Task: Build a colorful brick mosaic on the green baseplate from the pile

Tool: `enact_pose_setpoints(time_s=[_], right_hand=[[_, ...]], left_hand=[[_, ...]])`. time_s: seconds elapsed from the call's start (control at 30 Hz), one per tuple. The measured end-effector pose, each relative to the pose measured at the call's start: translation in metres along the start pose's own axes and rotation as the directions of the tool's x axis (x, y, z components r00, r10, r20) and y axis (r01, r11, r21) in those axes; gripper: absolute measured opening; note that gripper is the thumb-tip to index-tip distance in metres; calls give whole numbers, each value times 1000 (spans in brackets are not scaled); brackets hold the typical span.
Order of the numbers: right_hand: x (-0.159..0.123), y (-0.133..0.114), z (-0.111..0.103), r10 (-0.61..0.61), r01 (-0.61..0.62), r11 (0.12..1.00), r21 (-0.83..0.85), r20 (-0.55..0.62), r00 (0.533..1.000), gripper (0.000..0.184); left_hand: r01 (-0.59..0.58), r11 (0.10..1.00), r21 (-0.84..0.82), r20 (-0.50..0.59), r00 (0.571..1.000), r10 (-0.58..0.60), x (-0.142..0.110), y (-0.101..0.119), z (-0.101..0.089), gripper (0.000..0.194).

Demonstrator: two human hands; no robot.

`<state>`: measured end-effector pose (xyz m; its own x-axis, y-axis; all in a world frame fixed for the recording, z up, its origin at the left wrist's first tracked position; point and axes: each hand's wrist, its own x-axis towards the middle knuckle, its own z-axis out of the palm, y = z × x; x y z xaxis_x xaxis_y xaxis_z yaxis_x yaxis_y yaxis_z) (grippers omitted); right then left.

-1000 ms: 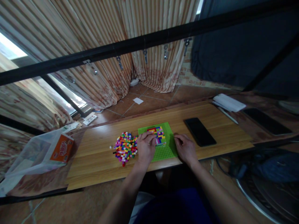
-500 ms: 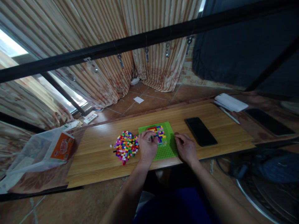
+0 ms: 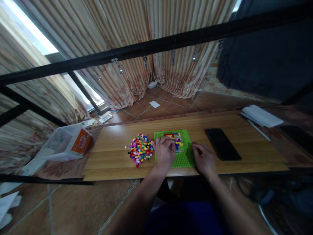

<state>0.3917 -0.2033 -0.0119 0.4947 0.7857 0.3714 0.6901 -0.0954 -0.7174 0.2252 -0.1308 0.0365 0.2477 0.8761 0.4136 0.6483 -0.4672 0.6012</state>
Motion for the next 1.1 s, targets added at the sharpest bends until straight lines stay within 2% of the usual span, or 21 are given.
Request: enact_pose_setpoints(time_s=[0.17,0.3,0.43,0.53,0.63,0.7,0.8,0.9,1.0,1.1], right_hand=[[-1,7,1,-43,43,998,-41,6,999,40],[-1,9,1,-28,28,997,-75,3,1000,40],[-1,8,0,-25,25,996,-89,-3,1000,39],[-2,8,0,-33,32,994,-101,-9,999,37],[-2,8,0,-46,45,994,-103,-6,999,36],[-1,9,0,-56,56,993,-107,-4,998,35],[-1,9,-1,-58,57,991,-123,-4,998,36],[-1,8,0,-40,40,991,-127,2,999,37],[-1,8,0,-37,37,992,-118,2,999,39],[-1,7,0,-44,44,993,-111,8,999,39]], left_hand=[[2,1000,-27,-33,999,-3,-5,1,-8,15],[-31,997,-69,-102,994,24,-14,-9,-31,19],[0,999,-51,-183,983,-9,-26,-48,-68,22],[136,990,-35,-227,964,-141,-38,-89,-96,27],[253,966,-51,-215,942,-258,-49,-125,-115,34],[277,960,-44,-165,946,-280,-51,-139,-121,31],[241,971,-6,-76,968,-241,-50,-147,-120,27],[259,966,-4,-70,964,-258,-46,-149,-115,24],[344,931,-122,-105,928,-357,-43,-150,-111,21],[420,819,-392,-104,864,-493,-40,-150,-110,19]])
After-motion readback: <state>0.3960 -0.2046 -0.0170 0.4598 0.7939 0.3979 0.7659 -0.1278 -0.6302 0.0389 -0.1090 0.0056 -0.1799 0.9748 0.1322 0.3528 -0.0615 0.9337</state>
